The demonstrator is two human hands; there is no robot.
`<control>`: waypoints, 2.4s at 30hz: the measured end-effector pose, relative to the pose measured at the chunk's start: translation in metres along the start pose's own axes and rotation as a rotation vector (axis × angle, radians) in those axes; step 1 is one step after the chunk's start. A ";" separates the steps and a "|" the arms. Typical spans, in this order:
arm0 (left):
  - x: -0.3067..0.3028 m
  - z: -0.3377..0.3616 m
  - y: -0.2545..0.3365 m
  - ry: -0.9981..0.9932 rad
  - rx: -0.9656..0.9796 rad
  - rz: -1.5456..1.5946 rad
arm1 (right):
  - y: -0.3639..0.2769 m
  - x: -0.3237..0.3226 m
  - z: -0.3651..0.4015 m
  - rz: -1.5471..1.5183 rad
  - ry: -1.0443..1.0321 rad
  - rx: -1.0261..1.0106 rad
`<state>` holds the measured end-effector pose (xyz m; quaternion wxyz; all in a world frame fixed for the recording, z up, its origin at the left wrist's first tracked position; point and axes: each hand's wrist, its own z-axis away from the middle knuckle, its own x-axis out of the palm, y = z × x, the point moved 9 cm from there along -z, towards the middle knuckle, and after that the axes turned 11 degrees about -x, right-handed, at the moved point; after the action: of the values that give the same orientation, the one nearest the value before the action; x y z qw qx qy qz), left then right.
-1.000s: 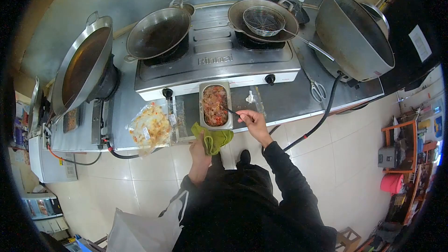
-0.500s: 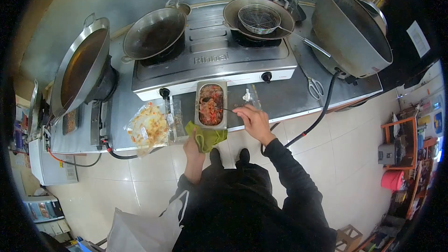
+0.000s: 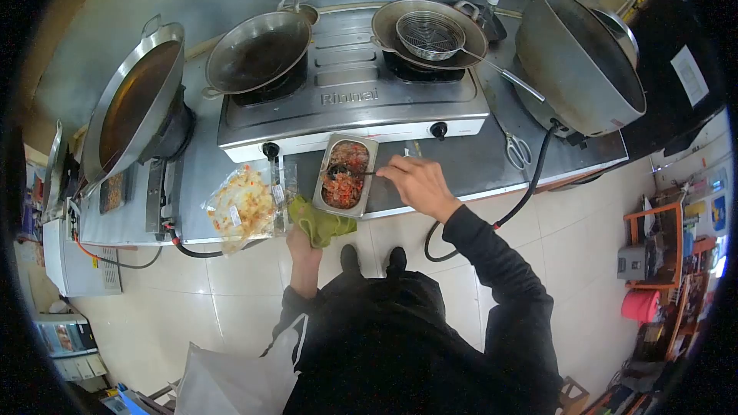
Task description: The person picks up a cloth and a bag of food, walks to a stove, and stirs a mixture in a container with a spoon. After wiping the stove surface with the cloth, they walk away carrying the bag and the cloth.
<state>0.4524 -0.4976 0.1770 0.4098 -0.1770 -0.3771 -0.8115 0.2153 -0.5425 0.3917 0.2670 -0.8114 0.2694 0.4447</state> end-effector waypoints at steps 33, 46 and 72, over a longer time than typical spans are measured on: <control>0.022 0.039 -0.035 0.153 0.231 -0.102 | 0.010 0.052 -0.088 0.330 -0.509 -0.441; 0.014 0.010 -0.001 0.175 0.184 -0.061 | 0.123 0.130 -0.013 -0.816 -0.582 0.493; 0.011 0.005 0.014 0.121 0.192 -0.070 | 0.104 0.089 0.030 -0.804 -0.207 0.537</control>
<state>0.4573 -0.5048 0.1938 0.4182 -0.0740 -0.4337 -0.7947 0.1686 -0.6141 0.2803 0.6425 -0.7053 0.0125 0.2995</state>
